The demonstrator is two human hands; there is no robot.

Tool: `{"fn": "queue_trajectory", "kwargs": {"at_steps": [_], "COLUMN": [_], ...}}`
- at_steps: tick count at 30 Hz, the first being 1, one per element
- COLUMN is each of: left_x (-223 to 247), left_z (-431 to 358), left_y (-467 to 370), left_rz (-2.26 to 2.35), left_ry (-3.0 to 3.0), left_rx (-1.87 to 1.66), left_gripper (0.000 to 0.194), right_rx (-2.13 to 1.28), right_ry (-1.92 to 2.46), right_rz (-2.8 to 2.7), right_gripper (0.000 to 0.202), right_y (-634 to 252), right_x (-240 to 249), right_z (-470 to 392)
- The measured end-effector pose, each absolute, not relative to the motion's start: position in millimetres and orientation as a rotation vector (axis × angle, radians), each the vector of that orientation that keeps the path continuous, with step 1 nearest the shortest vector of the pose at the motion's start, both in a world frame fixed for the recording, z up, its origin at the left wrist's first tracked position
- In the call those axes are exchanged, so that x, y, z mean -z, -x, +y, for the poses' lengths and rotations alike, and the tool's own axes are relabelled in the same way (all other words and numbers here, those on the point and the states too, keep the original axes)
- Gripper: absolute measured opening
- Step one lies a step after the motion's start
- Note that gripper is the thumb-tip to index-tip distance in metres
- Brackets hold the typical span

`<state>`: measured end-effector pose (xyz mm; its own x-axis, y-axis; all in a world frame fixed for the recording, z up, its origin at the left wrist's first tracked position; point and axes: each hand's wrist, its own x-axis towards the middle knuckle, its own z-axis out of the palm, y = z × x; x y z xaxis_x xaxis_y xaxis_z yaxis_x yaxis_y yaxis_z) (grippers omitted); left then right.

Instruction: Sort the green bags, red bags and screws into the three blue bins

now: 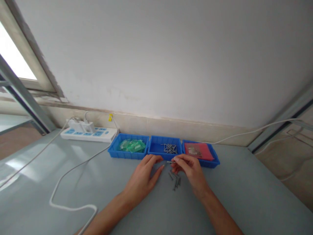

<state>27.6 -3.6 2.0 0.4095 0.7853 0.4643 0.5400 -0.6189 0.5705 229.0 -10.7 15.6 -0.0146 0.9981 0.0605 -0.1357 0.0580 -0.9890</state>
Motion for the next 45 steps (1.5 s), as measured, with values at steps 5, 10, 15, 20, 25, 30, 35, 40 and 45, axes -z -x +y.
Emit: {"fn": "queue_trajectory", "kwargs": {"at_steps": [5, 10, 15, 20, 25, 30, 35, 40, 45], "left_x": [-6.5, -11.5, -7.8, -5.4, -5.2, -5.5, -3.0, 0.3, -2.0], "left_z": [-6.7, -10.0, -4.3, -0.7, -0.7, -3.3, -4.2, -5.1, -8.1], "left_y": [-27.3, -29.3, -28.4, -26.3, -24.5, -26.0, -29.5, -31.9, -34.1], "left_rz": [0.927, 0.796, 0.883, 1.018, 1.046, 1.023, 1.014, 1.068, 0.867], "left_ry": [-2.598, -2.69, -2.697, -2.638, -2.425, -2.327, -2.311, -2.407, -2.769], "left_rx": [-0.756, -0.621, -0.599, -0.62, -0.886, -1.041, -1.061, -1.031, -0.757], "left_gripper": [0.024, 0.024, 0.016, 0.013, 0.011, 0.012, 0.014, 0.018, 0.031], "right_rx": [-1.172, -1.158, -1.166, -1.121, -1.036, -1.246, -1.36, -1.207, -1.134], "right_ry": [0.929, 0.981, 0.989, 1.04, 1.158, 1.047, 1.025, 1.034, 0.96], "right_rz": [-1.025, -0.999, -1.033, -1.09, -1.313, -1.359, -1.276, -1.171, -1.012], "right_gripper": [0.042, 0.043, 0.036, 0.03, 0.026, 0.028, 0.03, 0.023, 0.039], "right_y": [-232.3, -234.1, -234.7, -235.4, -232.6, -227.3, -226.9, -231.3, -238.0], "right_x": [-20.6, -19.5, -18.3, -17.8, -14.9, -13.4, -14.1, -14.2, -17.4], "right_z": [-11.5, -10.1, -9.8, -9.0, -11.1, -11.5, -10.1, -6.8, -3.7]}}
